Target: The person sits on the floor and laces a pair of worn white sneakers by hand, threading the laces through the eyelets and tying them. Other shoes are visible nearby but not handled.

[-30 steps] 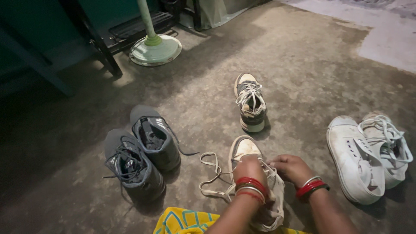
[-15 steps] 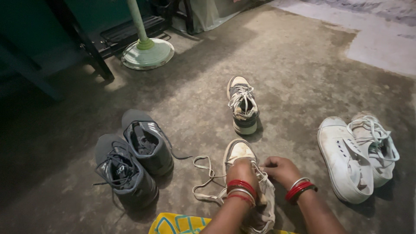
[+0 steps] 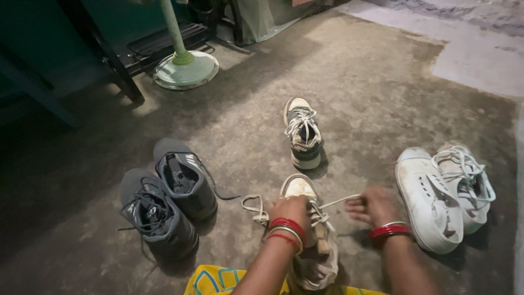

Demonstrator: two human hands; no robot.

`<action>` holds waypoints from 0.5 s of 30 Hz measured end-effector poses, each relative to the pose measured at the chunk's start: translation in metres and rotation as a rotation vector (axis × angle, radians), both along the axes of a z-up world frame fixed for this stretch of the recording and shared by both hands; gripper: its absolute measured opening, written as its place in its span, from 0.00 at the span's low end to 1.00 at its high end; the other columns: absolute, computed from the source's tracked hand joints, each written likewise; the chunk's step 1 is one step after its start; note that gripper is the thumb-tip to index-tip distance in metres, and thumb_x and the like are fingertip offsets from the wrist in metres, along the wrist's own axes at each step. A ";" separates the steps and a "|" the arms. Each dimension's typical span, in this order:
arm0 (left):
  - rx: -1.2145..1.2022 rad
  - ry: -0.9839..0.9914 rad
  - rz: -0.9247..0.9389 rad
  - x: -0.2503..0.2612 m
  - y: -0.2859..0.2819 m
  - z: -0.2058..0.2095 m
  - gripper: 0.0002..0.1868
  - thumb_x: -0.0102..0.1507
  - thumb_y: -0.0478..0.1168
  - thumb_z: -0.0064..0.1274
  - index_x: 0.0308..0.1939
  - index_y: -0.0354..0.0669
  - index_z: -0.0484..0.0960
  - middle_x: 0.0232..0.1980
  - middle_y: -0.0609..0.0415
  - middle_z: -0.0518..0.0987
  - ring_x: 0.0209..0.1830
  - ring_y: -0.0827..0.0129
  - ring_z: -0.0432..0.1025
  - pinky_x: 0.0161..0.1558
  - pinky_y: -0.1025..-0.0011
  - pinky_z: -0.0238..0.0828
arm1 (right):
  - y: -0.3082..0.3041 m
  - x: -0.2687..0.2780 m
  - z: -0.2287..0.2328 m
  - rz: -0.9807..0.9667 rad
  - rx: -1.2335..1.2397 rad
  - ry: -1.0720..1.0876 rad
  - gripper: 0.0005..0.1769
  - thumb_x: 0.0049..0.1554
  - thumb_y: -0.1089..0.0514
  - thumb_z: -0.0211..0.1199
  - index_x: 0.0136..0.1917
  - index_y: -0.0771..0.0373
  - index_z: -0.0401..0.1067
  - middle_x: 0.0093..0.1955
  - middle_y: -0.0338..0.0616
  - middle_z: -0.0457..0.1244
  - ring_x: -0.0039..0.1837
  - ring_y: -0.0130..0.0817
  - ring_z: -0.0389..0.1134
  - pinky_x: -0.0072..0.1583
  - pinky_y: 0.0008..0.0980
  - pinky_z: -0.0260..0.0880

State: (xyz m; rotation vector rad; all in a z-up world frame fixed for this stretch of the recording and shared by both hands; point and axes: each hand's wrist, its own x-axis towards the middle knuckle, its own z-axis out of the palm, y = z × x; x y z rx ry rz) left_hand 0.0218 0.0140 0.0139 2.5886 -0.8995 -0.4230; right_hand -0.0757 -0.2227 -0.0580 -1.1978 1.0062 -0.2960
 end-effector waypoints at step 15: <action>-0.122 -0.009 0.162 -0.018 0.035 0.011 0.44 0.49 0.49 0.68 0.67 0.62 0.65 0.72 0.51 0.63 0.73 0.53 0.58 0.69 0.40 0.43 | -0.052 -0.066 -0.021 -0.372 -0.900 0.368 0.25 0.58 0.56 0.61 0.65 0.70 0.70 0.64 0.67 0.64 0.67 0.57 0.66 0.68 0.48 0.63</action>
